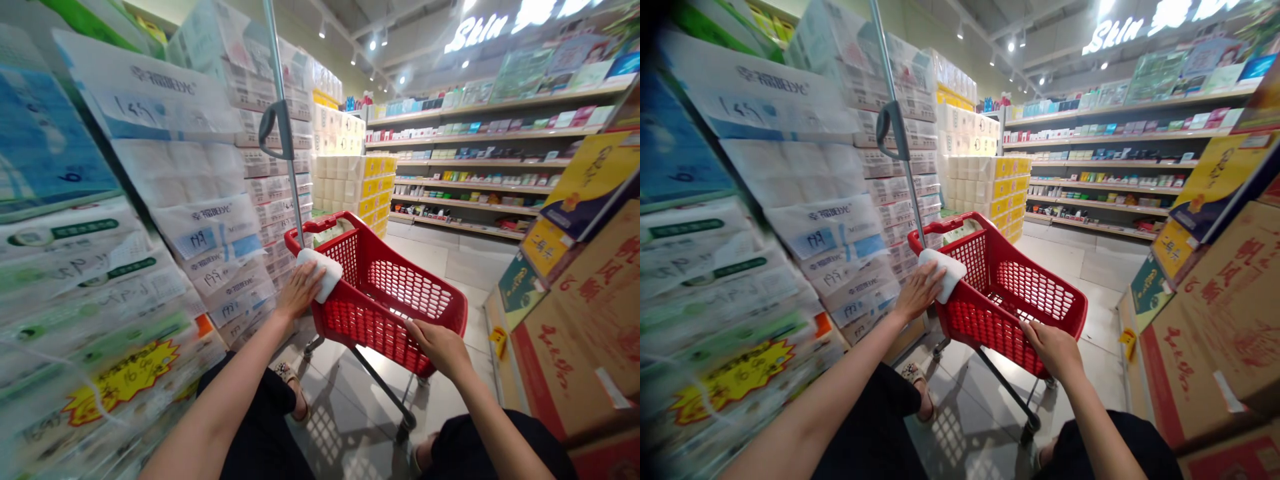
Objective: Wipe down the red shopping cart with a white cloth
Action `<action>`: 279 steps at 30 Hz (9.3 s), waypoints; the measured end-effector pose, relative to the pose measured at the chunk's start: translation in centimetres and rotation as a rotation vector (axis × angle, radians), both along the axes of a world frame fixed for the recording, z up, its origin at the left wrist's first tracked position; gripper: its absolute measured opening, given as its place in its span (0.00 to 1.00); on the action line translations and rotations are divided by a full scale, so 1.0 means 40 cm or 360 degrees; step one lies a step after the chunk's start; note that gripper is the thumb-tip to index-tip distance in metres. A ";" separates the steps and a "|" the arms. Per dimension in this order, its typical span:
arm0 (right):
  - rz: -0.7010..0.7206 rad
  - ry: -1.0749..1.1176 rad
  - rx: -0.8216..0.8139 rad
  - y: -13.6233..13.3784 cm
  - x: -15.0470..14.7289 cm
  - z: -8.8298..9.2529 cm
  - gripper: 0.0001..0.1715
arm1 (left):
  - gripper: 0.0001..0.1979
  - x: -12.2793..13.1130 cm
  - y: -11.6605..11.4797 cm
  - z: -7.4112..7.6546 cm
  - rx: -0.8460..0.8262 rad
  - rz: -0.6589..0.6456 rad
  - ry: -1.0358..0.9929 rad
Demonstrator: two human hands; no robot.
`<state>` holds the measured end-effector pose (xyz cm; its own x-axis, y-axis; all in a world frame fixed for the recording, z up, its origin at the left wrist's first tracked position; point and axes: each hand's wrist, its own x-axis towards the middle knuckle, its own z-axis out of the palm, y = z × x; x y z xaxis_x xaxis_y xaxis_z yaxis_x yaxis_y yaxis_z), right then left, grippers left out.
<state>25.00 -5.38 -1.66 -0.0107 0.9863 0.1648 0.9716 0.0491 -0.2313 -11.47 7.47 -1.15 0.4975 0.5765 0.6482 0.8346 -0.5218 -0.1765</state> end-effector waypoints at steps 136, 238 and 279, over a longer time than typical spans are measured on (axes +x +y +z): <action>0.0505 0.0000 0.0727 0.151 -0.286 0.082 0.20 | 0.19 0.198 -0.140 0.147 -0.0024 -0.0496 -0.0152; 0.0622 -0.0144 0.0842 0.500 -0.343 0.148 0.27 | 0.08 0.093 -0.075 0.116 -0.0016 -0.0146 -0.0184; 0.0676 0.0008 0.0788 0.592 -0.227 0.128 0.24 | 0.07 0.093 -0.109 0.101 0.0078 -0.0204 -0.0273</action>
